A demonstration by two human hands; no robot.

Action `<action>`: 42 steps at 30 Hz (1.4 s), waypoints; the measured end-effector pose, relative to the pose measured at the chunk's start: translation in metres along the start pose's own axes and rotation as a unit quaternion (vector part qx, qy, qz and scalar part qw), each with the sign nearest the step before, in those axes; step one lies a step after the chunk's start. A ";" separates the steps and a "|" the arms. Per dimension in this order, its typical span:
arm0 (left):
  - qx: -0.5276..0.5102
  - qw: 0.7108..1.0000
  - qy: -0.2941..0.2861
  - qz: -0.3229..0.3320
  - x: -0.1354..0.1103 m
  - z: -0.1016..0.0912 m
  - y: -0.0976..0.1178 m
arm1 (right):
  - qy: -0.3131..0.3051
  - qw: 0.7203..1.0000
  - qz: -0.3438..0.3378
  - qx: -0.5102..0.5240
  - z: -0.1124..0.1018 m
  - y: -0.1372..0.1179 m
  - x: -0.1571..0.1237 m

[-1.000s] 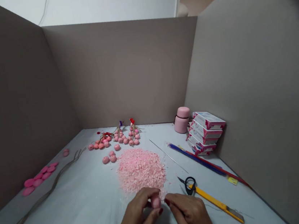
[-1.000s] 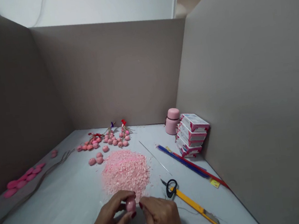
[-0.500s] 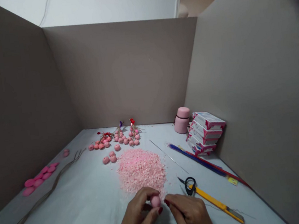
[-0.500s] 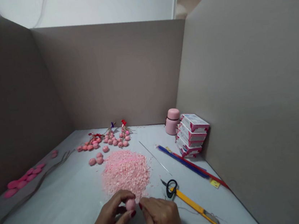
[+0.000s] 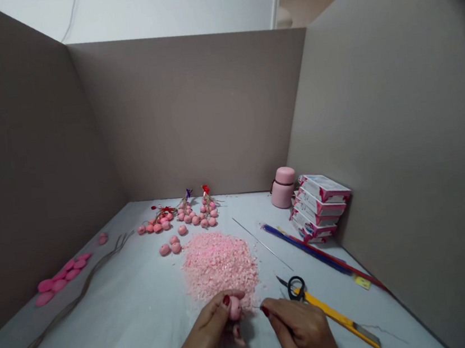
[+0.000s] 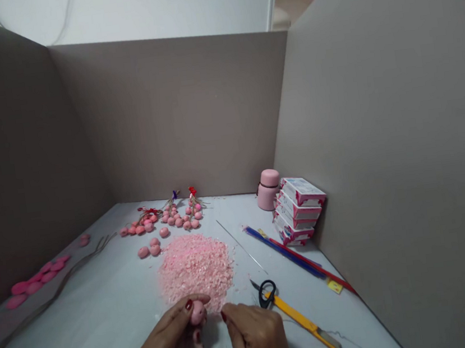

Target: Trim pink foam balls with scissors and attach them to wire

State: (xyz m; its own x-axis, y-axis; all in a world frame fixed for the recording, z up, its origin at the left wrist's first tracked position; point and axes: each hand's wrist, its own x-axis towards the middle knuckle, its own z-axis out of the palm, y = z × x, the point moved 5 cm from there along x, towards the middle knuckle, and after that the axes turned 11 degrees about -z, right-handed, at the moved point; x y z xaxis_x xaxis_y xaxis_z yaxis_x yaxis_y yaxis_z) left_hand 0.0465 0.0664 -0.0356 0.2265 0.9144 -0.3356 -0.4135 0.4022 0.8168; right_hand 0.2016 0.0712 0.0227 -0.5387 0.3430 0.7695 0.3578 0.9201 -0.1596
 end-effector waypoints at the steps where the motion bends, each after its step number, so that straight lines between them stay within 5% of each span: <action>1: -0.021 1.000 -0.005 -0.007 0.000 0.000 -0.001 | 0.001 1.000 -0.003 -0.003 0.000 -0.001 0.000; 21: -0.137 0.990 -0.035 -0.021 -0.016 0.010 0.015 | 0.047 0.998 -0.040 -0.026 -0.008 -0.010 0.003; 28: -0.110 0.993 -0.007 -0.039 -0.017 0.012 0.016 | 0.044 0.997 -0.049 -0.039 -0.007 -0.007 -0.001; 36: 0.038 0.999 -0.005 0.031 -0.008 0.005 0.010 | 0.065 0.996 -0.048 -0.050 0.000 -0.010 -0.002; 42: 0.049 0.998 -0.008 0.036 -0.004 0.002 0.007 | 0.029 0.999 -0.016 -0.018 -0.001 -0.008 0.002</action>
State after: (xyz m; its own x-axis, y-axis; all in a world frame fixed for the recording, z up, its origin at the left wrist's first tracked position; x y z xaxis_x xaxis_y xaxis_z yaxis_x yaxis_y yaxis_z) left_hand 0.0445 0.0652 -0.0270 0.2143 0.9395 -0.2671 -0.3408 0.3282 0.8810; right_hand 0.1985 0.0643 0.0259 -0.5058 0.3009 0.8085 0.3687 0.9227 -0.1128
